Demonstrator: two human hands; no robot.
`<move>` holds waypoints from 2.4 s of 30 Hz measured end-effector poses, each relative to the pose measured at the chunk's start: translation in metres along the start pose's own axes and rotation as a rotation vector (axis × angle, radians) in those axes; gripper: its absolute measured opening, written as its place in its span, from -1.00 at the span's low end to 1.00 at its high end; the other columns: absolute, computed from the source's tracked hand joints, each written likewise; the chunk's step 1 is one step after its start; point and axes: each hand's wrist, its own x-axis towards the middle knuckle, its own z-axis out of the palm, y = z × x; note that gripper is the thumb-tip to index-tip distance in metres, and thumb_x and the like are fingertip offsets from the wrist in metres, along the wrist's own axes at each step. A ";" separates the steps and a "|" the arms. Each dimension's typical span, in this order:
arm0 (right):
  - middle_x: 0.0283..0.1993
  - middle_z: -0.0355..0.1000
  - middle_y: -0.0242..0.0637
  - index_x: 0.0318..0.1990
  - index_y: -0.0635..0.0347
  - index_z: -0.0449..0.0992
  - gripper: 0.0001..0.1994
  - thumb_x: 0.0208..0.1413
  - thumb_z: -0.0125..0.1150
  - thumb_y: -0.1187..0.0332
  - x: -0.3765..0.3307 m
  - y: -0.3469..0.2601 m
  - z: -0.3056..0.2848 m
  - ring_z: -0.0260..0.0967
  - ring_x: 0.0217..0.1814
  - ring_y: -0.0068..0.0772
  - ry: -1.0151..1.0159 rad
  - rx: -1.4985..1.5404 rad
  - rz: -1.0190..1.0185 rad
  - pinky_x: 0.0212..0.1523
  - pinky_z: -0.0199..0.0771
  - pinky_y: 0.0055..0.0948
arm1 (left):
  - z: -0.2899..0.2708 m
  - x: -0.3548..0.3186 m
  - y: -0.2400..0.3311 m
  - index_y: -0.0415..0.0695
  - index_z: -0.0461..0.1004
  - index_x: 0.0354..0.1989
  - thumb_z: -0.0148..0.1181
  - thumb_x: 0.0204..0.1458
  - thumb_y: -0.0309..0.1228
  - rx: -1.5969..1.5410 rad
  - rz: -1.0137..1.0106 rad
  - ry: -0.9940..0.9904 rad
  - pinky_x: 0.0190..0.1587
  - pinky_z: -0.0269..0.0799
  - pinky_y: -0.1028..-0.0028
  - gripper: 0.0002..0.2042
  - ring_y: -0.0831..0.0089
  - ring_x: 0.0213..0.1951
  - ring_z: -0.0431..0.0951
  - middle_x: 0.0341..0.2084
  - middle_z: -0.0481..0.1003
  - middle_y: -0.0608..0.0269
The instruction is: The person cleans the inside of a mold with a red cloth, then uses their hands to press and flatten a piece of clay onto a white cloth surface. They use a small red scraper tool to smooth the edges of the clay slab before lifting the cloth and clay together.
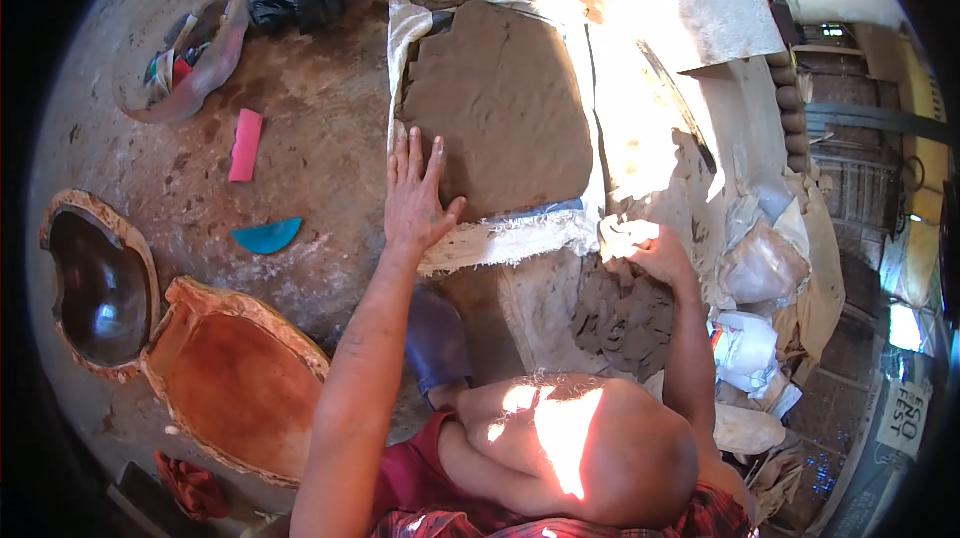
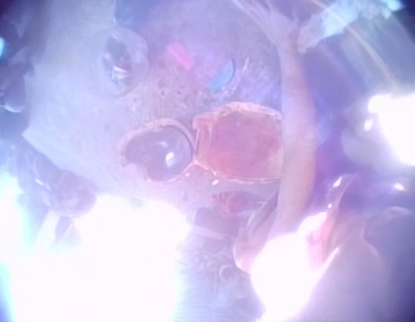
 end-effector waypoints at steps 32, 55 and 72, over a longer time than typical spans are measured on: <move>0.07 0.69 0.19 0.22 0.41 0.58 -0.46 0.11 0.58 0.36 -0.185 -0.051 -0.084 0.64 0.21 0.29 0.525 -0.281 0.759 0.26 0.58 0.00 | 0.010 0.004 0.016 -0.01 0.15 0.71 0.48 0.16 0.06 0.071 0.070 0.038 0.71 -0.16 -0.12 -0.01 -0.13 0.74 -0.18 0.75 -0.12 -0.10; 0.36 0.55 0.27 0.24 0.25 0.68 -0.49 0.55 0.12 -0.03 0.342 -0.130 0.015 0.42 0.53 0.29 0.816 -0.008 -0.056 0.51 0.45 0.11 | 0.019 0.021 0.038 0.01 0.31 0.64 0.28 0.31 0.14 0.133 -0.021 0.114 0.69 -0.06 -0.08 -0.20 -0.12 0.71 -0.01 0.72 0.02 -0.11; 0.86 -0.37 0.16 0.79 -0.04 -0.13 0.05 0.41 -0.16 -0.55 0.479 -0.171 0.018 -0.41 0.87 0.38 0.509 0.173 -0.103 0.70 -0.31 0.54 | 0.018 0.008 0.009 0.18 0.21 0.71 0.10 0.36 0.28 0.204 -0.138 -0.115 0.70 -0.15 -0.08 -0.18 -0.06 0.71 -0.02 0.75 -0.05 -0.03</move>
